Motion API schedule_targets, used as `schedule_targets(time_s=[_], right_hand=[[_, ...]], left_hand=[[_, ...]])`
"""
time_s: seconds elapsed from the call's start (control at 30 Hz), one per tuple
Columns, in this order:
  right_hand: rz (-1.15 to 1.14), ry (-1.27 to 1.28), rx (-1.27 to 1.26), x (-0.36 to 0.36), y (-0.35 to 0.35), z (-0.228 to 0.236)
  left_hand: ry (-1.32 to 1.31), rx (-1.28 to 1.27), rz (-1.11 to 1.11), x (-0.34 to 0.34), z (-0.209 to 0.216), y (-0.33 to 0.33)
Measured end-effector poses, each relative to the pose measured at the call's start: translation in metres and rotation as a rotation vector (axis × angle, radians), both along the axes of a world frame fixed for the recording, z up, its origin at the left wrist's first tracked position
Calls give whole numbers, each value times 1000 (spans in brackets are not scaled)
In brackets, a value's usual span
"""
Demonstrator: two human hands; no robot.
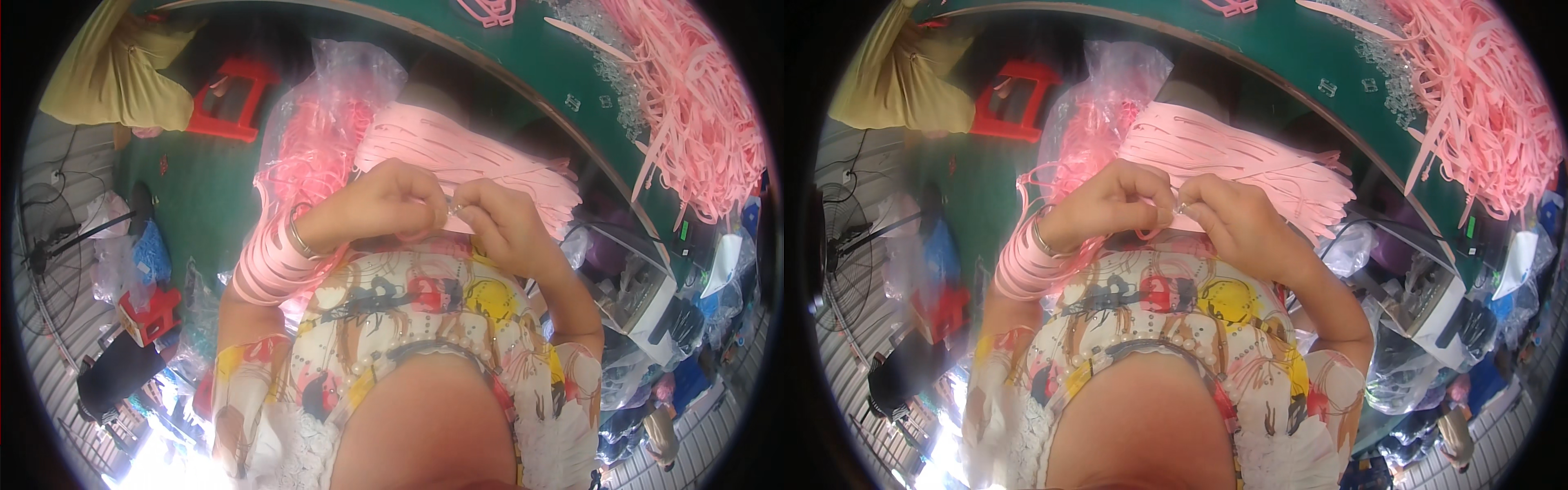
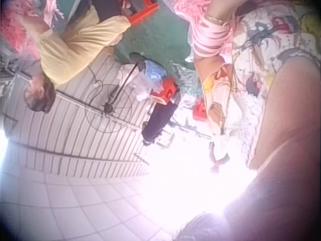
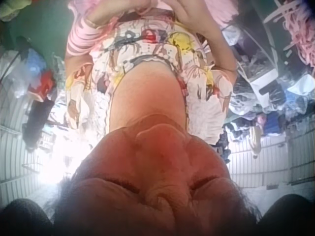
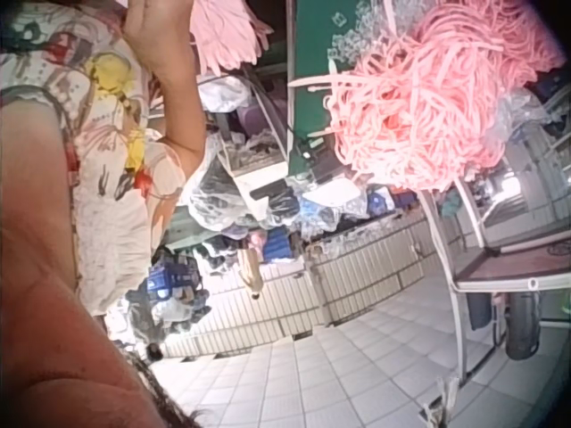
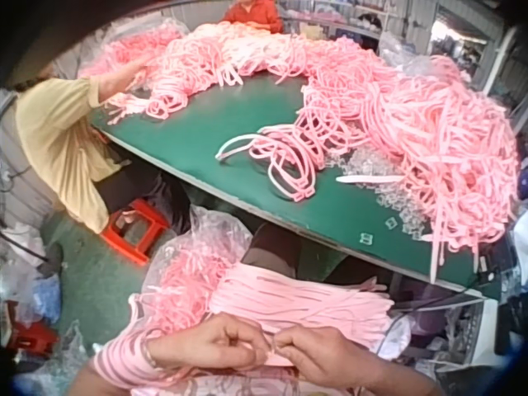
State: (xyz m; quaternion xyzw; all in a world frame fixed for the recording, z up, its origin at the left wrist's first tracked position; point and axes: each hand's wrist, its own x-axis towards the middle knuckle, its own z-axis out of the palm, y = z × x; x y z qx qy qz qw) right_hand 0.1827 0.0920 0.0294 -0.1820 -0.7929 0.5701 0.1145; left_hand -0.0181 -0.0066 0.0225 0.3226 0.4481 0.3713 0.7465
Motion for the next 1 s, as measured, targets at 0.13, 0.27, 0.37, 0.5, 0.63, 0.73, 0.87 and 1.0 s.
schedule_targets(time_s=[0.13,0.27,0.37,0.5,0.63,0.73,0.87,1.0], right_hand=[[125,78,20,-1,5,-3],[111,26,-42,-1,12,-10],[99,-79,-245,1,18,-14],[107,-103,-402,-1,18,-27],[98,-126,-615,-2,21,-23],[111,-142,-559,-3,22,-22],[155,-122,-265,-6,23,-22],[18,-22,-121,-9,14,-17]], left_hand=[[7,32,-34,-3,-4,1],[354,392,49,4,-10,3],[652,539,97,11,-2,0],[835,675,213,21,2,-4],[813,653,127,14,0,-5],[693,569,185,9,-6,-6],[608,537,237,9,-12,-8],[446,410,275,10,-16,-12]])
